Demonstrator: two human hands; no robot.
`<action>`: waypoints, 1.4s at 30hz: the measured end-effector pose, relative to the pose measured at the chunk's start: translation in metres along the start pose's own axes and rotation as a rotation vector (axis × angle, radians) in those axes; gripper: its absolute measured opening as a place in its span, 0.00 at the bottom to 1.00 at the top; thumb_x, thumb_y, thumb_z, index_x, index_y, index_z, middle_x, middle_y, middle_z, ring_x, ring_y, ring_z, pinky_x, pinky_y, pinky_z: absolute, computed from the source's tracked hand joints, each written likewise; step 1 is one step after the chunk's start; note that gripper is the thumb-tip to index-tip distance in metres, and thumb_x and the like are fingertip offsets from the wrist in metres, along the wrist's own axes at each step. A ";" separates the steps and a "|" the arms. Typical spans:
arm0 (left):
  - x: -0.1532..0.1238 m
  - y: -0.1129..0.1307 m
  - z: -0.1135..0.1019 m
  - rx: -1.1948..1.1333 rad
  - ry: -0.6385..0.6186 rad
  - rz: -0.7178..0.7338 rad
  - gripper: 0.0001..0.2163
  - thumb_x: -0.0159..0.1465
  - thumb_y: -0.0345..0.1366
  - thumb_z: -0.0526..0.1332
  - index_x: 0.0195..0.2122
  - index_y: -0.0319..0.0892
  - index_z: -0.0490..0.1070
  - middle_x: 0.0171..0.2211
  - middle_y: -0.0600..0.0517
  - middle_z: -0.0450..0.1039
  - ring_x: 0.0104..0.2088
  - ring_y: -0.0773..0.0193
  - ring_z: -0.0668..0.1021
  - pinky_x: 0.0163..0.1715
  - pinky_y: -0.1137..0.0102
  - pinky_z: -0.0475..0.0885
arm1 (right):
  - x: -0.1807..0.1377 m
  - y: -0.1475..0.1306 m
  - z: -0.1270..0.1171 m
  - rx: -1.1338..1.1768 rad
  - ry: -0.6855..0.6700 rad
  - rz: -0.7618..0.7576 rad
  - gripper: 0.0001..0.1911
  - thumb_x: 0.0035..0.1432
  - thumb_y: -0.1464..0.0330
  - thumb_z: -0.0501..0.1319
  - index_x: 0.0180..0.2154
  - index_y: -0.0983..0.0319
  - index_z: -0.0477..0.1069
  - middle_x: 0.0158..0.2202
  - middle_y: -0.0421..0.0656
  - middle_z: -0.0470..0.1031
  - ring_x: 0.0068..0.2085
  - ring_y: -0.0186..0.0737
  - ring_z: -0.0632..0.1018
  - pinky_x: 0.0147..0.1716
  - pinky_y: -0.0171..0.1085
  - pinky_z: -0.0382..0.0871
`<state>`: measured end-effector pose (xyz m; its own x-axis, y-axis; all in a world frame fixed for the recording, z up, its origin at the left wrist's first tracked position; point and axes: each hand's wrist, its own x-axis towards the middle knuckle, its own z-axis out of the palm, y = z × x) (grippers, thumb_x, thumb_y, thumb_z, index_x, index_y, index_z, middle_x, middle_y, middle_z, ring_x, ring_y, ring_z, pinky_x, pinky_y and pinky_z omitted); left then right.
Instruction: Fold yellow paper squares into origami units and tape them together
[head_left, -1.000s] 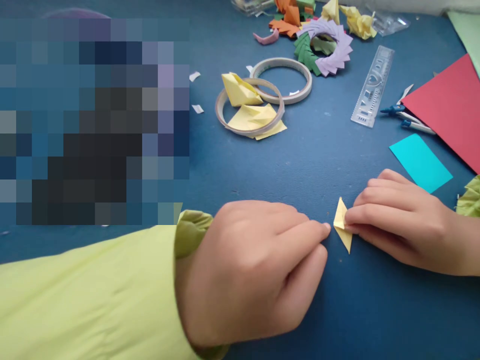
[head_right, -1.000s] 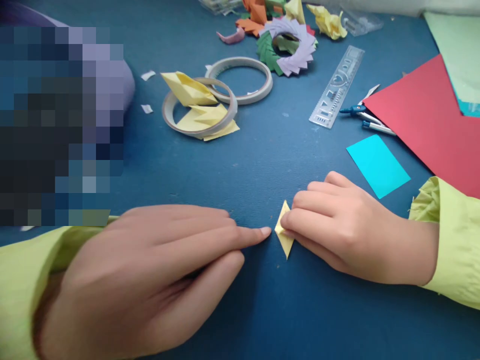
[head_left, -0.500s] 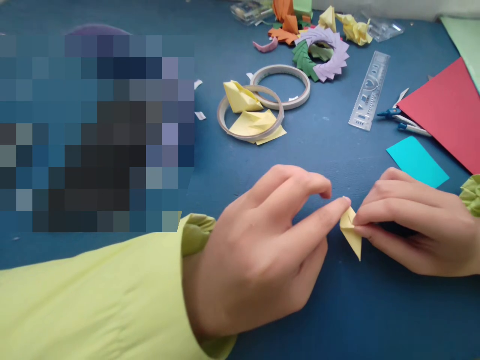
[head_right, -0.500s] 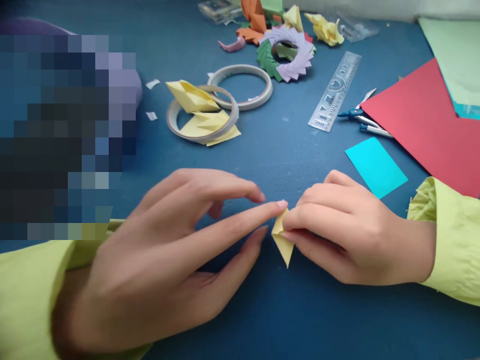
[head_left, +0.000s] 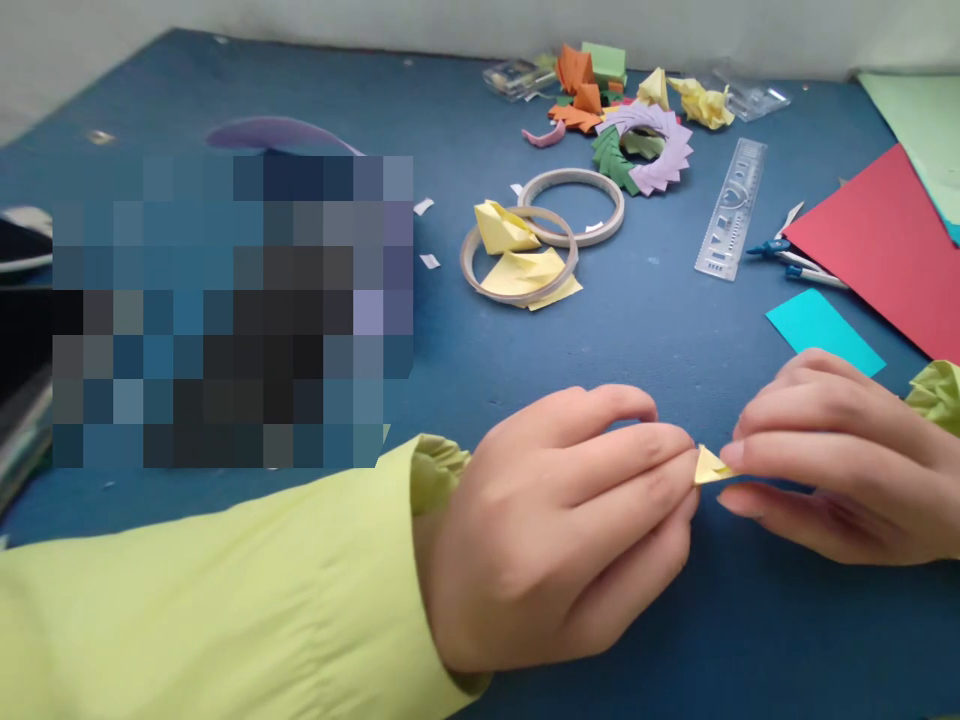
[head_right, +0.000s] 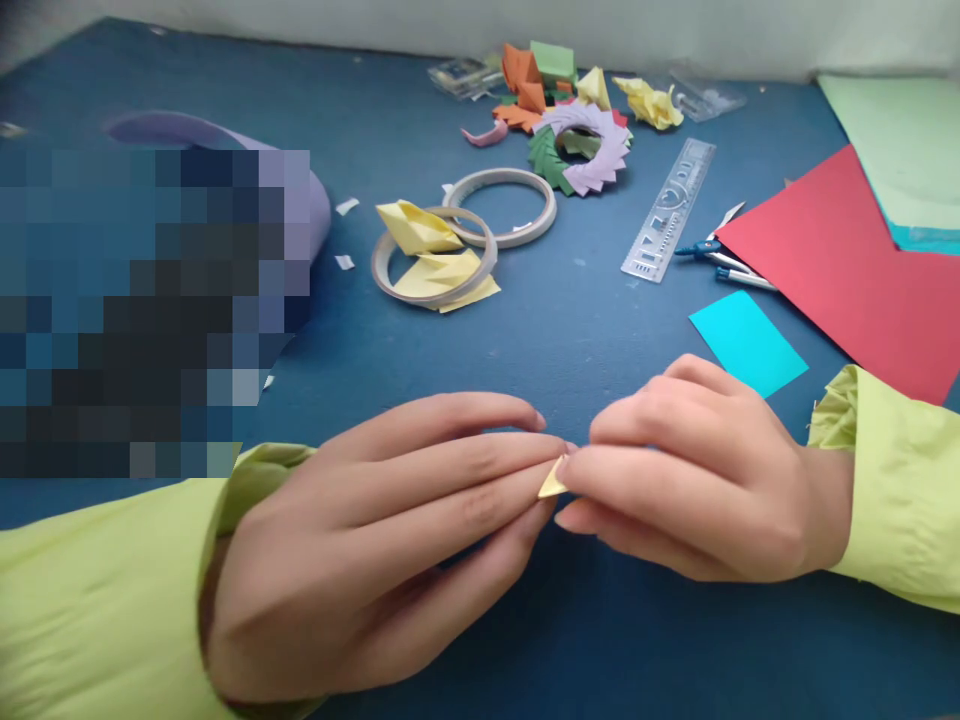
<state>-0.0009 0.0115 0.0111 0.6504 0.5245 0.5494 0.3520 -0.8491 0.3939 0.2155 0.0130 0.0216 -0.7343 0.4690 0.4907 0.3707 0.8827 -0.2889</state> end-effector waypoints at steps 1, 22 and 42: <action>0.001 0.001 0.000 -0.005 -0.015 -0.006 0.04 0.61 0.26 0.58 0.34 0.38 0.71 0.33 0.52 0.79 0.33 0.64 0.77 0.38 0.66 0.76 | -0.001 -0.002 -0.001 -0.035 -0.004 -0.021 0.06 0.59 0.74 0.59 0.40 0.66 0.68 0.32 0.44 0.74 0.34 0.35 0.74 0.33 0.39 0.68; 0.007 0.014 0.004 -0.192 -0.058 -0.265 0.10 0.63 0.25 0.54 0.28 0.37 0.72 0.25 0.52 0.76 0.27 0.69 0.76 0.31 0.75 0.73 | -0.011 -0.013 0.001 -0.270 -0.016 -0.090 0.09 0.57 0.70 0.60 0.41 0.65 0.72 0.37 0.46 0.77 0.37 0.42 0.75 0.34 0.44 0.65; 0.005 0.013 0.005 -0.590 -0.162 -0.658 0.09 0.64 0.27 0.53 0.30 0.40 0.70 0.25 0.57 0.72 0.26 0.73 0.74 0.27 0.80 0.68 | 0.000 -0.005 0.006 -0.153 0.073 0.083 0.12 0.61 0.74 0.55 0.46 0.65 0.69 0.37 0.47 0.73 0.39 0.40 0.74 0.36 0.41 0.69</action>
<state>0.0104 0.0028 0.0149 0.5419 0.8403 -0.0147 0.3131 -0.1856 0.9314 0.2104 0.0086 0.0182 -0.6562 0.5366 0.5306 0.5148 0.8324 -0.2051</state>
